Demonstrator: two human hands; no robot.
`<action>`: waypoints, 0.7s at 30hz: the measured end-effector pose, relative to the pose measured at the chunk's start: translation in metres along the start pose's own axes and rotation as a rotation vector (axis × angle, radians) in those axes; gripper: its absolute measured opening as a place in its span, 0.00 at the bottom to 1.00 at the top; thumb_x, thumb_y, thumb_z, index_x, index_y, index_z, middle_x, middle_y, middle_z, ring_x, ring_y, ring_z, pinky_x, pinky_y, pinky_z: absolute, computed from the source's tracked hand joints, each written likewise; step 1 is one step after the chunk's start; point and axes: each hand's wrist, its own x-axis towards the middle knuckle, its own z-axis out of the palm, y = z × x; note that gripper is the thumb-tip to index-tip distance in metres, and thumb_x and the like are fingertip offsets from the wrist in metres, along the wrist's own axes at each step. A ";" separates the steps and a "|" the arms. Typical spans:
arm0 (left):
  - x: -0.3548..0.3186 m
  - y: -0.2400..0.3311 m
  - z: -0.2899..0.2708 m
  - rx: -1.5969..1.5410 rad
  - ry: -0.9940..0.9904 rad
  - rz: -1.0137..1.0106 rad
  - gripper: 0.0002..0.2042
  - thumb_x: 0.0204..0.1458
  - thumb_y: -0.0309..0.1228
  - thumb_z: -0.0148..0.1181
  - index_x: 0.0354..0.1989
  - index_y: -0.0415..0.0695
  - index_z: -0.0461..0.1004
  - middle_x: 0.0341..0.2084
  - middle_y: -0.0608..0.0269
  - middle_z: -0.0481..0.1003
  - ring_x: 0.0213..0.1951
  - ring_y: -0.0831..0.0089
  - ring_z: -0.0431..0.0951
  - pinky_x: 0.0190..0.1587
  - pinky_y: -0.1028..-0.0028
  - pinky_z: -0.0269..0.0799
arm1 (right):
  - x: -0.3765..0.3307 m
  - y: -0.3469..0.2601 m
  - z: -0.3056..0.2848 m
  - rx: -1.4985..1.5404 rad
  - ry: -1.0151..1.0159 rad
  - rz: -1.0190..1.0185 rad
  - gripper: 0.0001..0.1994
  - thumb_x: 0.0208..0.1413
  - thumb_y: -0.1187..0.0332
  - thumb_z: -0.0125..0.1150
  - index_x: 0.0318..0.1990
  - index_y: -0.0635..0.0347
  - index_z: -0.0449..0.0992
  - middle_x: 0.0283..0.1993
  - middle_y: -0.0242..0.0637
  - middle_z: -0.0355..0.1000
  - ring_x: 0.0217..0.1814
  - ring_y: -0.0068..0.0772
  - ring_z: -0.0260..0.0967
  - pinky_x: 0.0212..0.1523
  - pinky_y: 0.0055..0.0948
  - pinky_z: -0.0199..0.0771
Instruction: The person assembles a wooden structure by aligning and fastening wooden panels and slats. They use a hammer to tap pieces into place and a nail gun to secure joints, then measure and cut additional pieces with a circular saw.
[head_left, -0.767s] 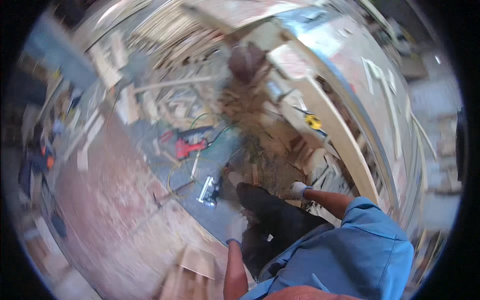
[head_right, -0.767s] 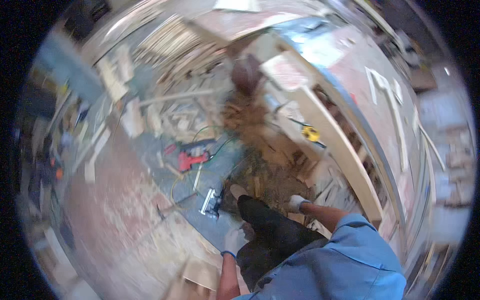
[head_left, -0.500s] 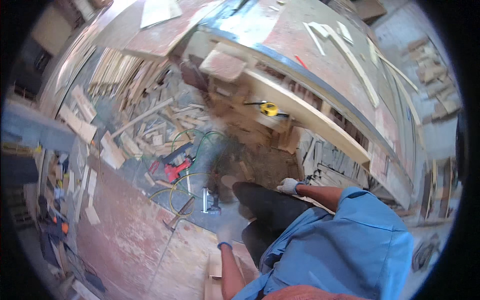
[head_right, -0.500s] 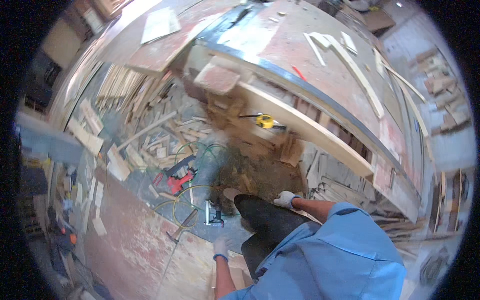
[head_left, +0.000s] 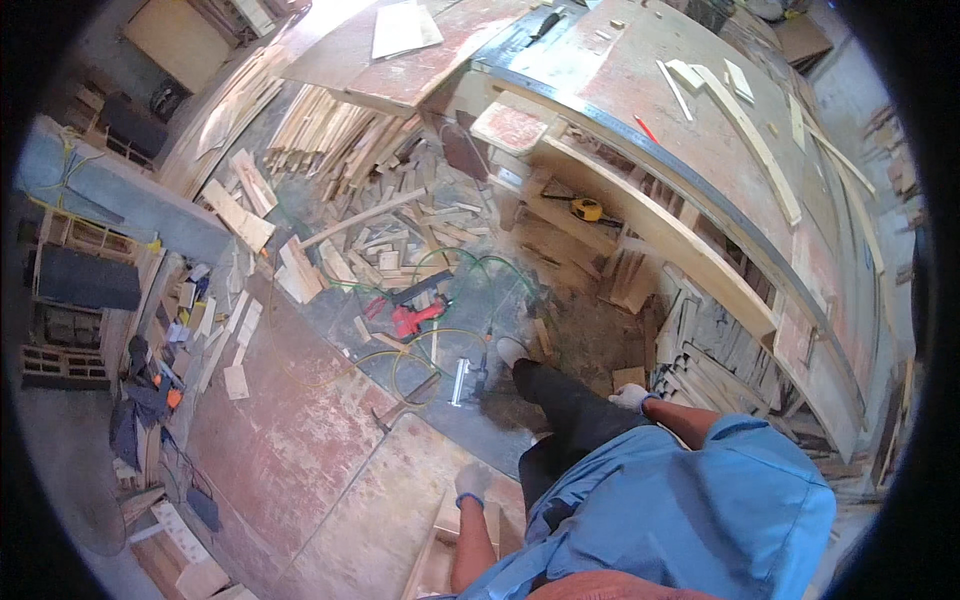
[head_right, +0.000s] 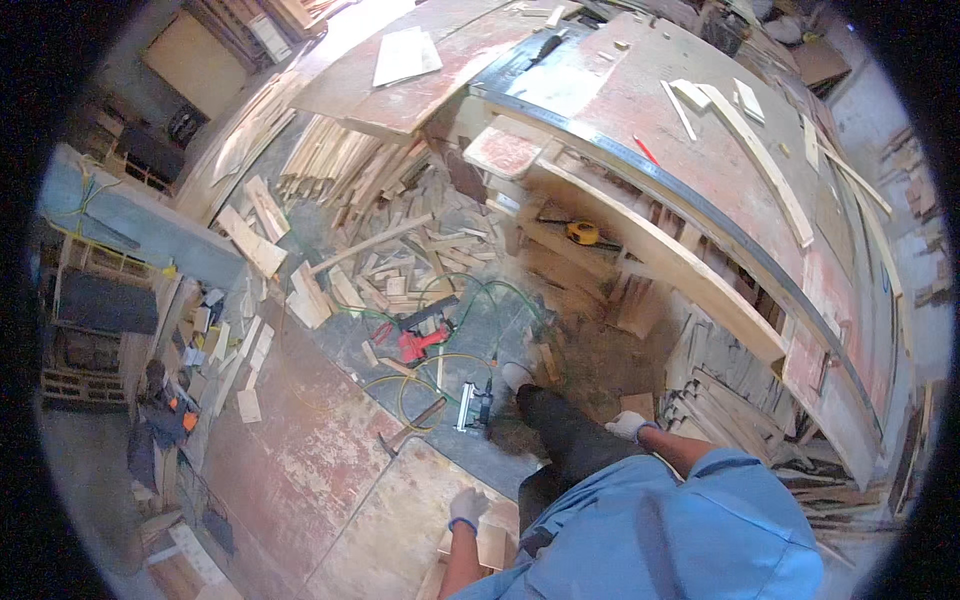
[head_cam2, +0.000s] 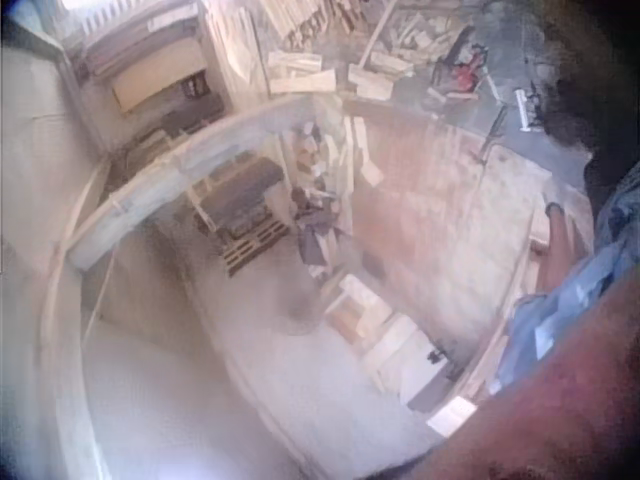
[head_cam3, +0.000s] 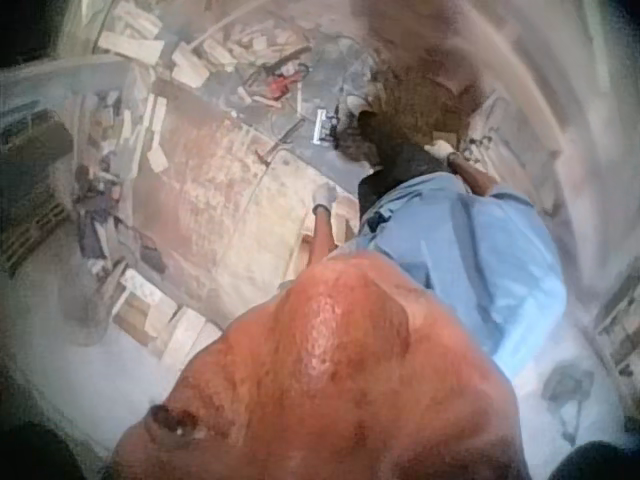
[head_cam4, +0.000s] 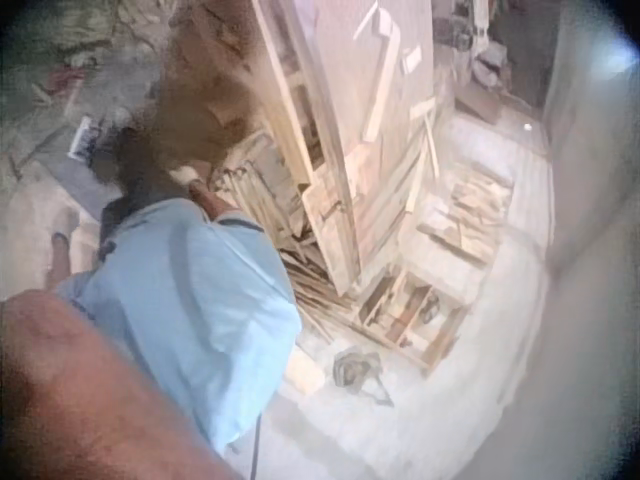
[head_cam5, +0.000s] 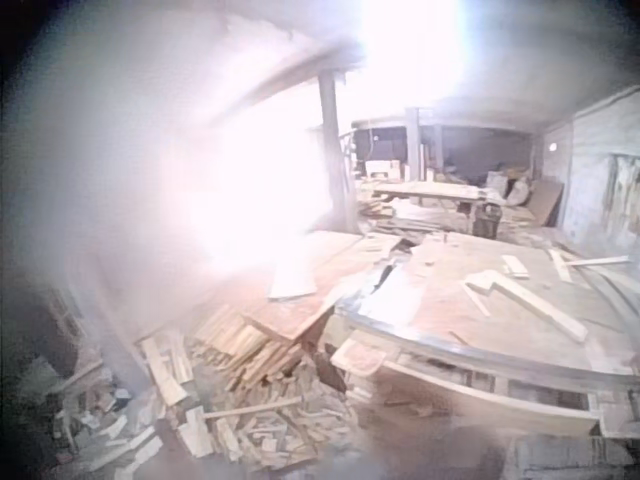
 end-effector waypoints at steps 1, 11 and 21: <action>-0.009 -0.011 0.001 0.076 0.003 0.011 0.10 0.57 0.32 0.55 0.39 0.38 0.75 0.30 0.53 0.79 0.28 0.63 0.80 0.29 0.67 0.76 | 0.003 -0.006 -0.008 -0.013 0.033 -0.022 0.25 0.55 0.45 0.54 0.42 0.59 0.83 0.42 0.51 0.79 0.48 0.55 0.76 0.52 0.44 0.74; -0.066 -0.007 -0.005 1.523 -0.197 0.486 0.11 0.52 0.39 0.59 0.36 0.46 0.80 0.29 0.54 0.79 0.35 0.60 0.81 0.38 0.63 0.77 | 0.006 -0.252 -0.317 0.111 1.185 -0.772 0.12 0.59 0.66 0.59 0.45 0.63 0.79 0.43 0.49 0.78 0.46 0.51 0.76 0.47 0.41 0.76; 0.056 0.305 0.039 0.118 0.062 0.141 0.12 0.54 0.37 0.55 0.38 0.42 0.79 0.27 0.61 0.75 0.31 0.68 0.76 0.33 0.67 0.73 | 0.114 -0.237 -0.530 0.000 1.125 -0.186 0.23 0.63 0.49 0.43 0.44 0.55 0.80 0.43 0.51 0.77 0.49 0.57 0.73 0.53 0.48 0.70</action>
